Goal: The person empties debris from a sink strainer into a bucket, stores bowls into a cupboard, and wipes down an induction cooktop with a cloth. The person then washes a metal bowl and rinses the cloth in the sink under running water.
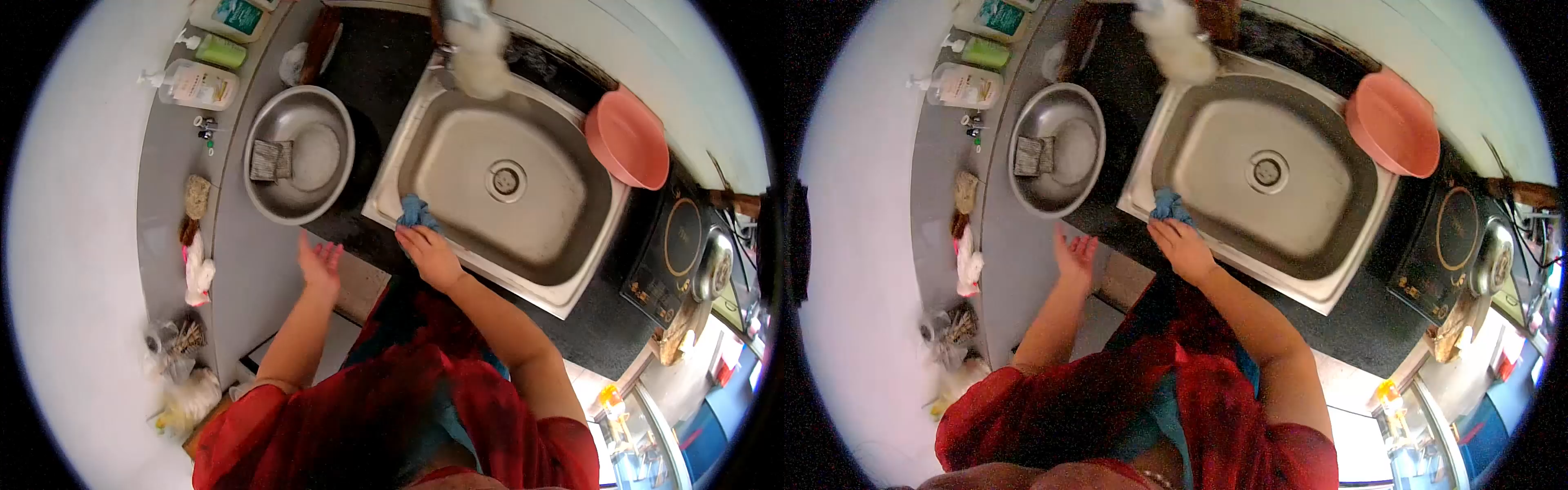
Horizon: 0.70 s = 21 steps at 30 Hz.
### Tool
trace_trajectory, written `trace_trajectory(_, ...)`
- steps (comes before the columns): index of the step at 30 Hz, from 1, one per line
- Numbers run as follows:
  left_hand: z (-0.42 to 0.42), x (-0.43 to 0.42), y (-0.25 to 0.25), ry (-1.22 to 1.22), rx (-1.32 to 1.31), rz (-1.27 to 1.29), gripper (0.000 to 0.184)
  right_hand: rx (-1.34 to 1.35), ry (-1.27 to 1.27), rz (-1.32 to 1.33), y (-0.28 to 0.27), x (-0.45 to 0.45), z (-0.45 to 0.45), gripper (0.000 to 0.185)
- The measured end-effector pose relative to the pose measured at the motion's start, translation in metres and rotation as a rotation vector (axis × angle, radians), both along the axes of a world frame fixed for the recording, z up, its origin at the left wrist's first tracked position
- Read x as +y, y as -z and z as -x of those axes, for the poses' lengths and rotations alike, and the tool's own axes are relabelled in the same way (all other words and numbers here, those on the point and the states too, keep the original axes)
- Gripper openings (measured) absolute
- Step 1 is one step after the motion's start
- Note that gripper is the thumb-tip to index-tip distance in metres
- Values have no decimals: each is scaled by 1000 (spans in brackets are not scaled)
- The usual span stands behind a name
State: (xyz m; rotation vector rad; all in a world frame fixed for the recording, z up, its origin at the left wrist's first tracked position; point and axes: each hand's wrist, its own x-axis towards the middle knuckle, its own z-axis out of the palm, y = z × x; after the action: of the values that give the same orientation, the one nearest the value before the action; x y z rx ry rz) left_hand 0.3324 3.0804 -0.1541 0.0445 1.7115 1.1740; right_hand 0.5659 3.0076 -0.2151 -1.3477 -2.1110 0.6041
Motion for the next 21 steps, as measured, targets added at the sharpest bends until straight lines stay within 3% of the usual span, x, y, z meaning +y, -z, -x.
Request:
trace_trajectory(3, 54, 55, -19, 111, -108, -18, 61, 125, 241, 1, -15, 85, 19, 56)
trace_trajectory(5, 85, 83, -9, 210, -137, 45, 61, 190, 421, -284, -31, 156, 12, 55)
trace_trajectory(9, 141, 105, 37, 396, -255, 178, 33, -40, 554, -543, -56, 302, -12, 67)
trace_trajectory(10, 125, 105, 8, 369, -226, 125, 21, -105, 612, -547, -52, 334, -16, 68)
trace_trajectory(11, 125, 104, 4, 355, -221, 112, 24, -169, 674, -549, -45, 364, -23, 70)
trace_trajectory(14, 152, 92, 5, 391, -164, 217, 32, -442, 767, -30, 22, 437, -56, 74)
trace_trajectory(15, 165, 83, 7, 374, -165, 198, 33, -289, 780, 5, 38, 454, -63, 74)
trace_trajectory(17, 190, 64, 10, 343, -167, 172, 36, -375, 794, -60, 40, 463, -57, 66)
trace_trajectory(21, 211, 43, -19, 356, -131, 229, 40, -245, 592, -39, 37, 457, -48, 50)
